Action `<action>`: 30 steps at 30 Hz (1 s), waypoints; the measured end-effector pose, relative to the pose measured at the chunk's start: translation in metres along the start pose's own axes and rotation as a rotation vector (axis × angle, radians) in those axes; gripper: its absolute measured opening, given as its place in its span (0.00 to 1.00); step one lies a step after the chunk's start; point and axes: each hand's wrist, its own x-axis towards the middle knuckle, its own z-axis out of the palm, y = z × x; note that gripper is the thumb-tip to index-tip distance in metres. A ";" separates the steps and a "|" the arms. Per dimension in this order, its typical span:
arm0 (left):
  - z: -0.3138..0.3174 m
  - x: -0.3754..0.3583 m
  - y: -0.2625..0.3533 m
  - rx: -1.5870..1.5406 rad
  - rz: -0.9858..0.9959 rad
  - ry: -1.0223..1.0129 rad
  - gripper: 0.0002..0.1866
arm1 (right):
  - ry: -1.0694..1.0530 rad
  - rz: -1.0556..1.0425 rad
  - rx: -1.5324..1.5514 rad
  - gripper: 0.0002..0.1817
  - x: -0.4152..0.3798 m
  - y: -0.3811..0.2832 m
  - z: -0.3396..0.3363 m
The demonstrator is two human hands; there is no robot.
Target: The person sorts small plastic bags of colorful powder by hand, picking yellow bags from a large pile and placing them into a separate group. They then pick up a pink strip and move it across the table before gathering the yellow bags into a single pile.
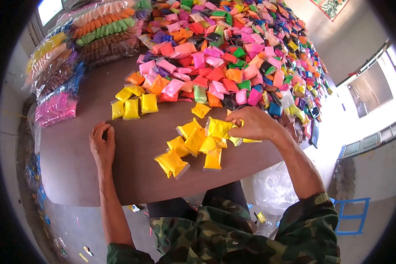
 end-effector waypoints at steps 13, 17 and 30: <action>0.002 0.001 -0.005 0.028 -0.015 -0.027 0.12 | -0.040 -0.079 0.091 0.27 0.001 0.004 0.003; 0.000 0.001 0.000 0.035 -0.048 -0.032 0.12 | -0.069 -0.072 0.158 0.26 0.001 0.003 0.000; 0.000 0.001 0.000 0.031 -0.062 -0.036 0.12 | -0.009 -0.070 0.259 0.24 0.003 0.021 0.003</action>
